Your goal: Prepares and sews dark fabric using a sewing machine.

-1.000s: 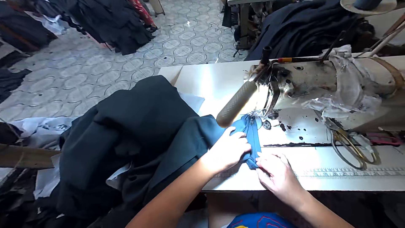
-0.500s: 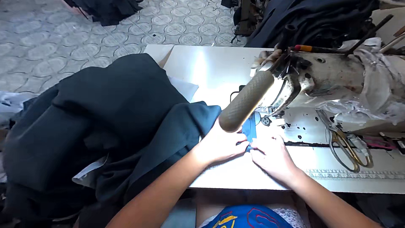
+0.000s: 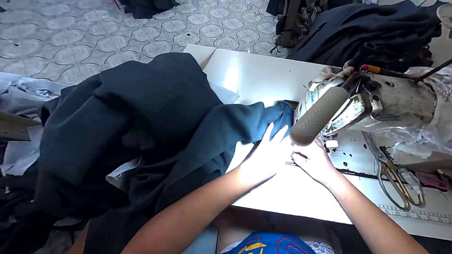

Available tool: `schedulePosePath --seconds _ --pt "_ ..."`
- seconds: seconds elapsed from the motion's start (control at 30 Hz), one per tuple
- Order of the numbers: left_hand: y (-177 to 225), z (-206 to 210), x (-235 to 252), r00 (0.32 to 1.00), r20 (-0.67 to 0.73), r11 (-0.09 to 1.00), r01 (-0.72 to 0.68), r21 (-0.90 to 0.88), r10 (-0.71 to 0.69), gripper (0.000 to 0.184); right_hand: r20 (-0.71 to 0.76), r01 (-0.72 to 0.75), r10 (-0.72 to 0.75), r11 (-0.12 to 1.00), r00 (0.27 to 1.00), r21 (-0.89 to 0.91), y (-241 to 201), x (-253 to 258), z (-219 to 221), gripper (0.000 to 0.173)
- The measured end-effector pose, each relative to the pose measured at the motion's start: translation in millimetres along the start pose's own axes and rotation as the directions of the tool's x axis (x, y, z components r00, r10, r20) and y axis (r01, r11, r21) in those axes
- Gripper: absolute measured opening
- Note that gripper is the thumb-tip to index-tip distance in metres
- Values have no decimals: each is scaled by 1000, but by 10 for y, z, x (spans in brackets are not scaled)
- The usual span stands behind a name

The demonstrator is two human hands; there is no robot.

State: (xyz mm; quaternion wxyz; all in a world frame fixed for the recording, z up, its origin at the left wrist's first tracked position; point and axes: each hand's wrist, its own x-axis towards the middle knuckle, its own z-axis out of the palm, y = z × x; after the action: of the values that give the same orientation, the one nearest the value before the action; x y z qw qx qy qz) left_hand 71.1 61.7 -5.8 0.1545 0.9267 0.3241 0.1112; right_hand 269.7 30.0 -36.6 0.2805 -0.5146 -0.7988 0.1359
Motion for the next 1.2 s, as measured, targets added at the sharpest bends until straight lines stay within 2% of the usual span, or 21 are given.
schedulePosePath --seconds 0.07,0.13,0.2,0.23,0.3,0.37,0.43,0.47,0.5,0.53,0.57,0.6,0.63,0.67,0.7,0.73,0.77,0.83,0.93,1.07,1.2 --pt "-142 -138 53 993 97 997 55 52 -60 31 -18 28 -28 1000 999 -13 9 13 17 21" --pt "-248 -219 73 991 111 994 60 86 -69 39 -15 29 -29 999 999 -14 -4 13 8 21" --pt "-112 -248 -55 998 -18 996 -66 56 67 38 -34 44 -44 999 998 -2 -15 -15 -1 21" --pt "32 -251 -123 972 -147 983 -175 61 182 36 -86 91 -92 996 992 -6 -22 -26 -9 21" --pt "260 -220 -204 879 -321 936 -340 96 352 45 -239 246 -255 967 937 -67 -52 -93 38 27" --pt "281 -151 -202 853 -376 929 -363 73 363 48 -332 380 -392 919 858 -104 -140 -179 117 32" --pt "193 -164 -146 911 -337 971 -233 59 239 49 -339 406 -406 911 849 -73 -259 -301 169 30" --pt "133 -215 -114 968 -233 995 -81 59 93 54 -350 360 -370 928 860 -96 -315 -389 217 27" --pt "74 -283 -68 993 -66 993 105 60 -101 58 -348 280 -301 954 888 -110 -370 -497 261 27" --pt "27 -352 5 944 141 954 288 84 -297 64 -328 191 -217 975 919 -110 -420 -600 298 28" --pt "-5 -374 73 875 260 913 385 134 -408 66 -300 113 -140 988 944 -104 -461 -676 320 28" --pt "3 -352 91 872 258 908 383 170 -416 60 -284 57 -82 994 955 -93 -490 -722 334 27" --pt "36 -286 51 933 156 937 295 188 -325 45 -275 13 -36 996 961 -85 -518 -750 342 26" --pt "59 -172 -14 990 9 970 139 199 -144 26 -266 -21 0 997 964 -75 -551 -774 347 25" --pt "75 -73 -64 997 -66 982 -22 185 35 18 -258 -36 15 996 966 -76 -575 -796 349 24" --pt "88 -16 -99 986 -55 979 -146 140 155 20 -254 -36 11 995 967 -95 -581 -812 350 23" --pt "100 11 -137 979 -15 976 -202 86 204 22 -251 -36 3 992 968 -125 -578 -828 343 24" --pt "81 53 -225 981 0 980 -192 44 192 25 -249 -33 -20 977 968 -208 -574 -847 304 26" --pt "27 152 -311 983 -99 987 -148 64 154 34 -237 -6 -61 963 970 -271 -566 -859 266 27" --pt "-28 166 -284 974 -147 985 -166 45 171 35 -202 91 -140 969 969 -231 -458 -857 267 26" --pt "-75 131 -200 980 -129 989 -150 10 150 33 -118 84 -107 980 987 -181 -390 -728 170 26"
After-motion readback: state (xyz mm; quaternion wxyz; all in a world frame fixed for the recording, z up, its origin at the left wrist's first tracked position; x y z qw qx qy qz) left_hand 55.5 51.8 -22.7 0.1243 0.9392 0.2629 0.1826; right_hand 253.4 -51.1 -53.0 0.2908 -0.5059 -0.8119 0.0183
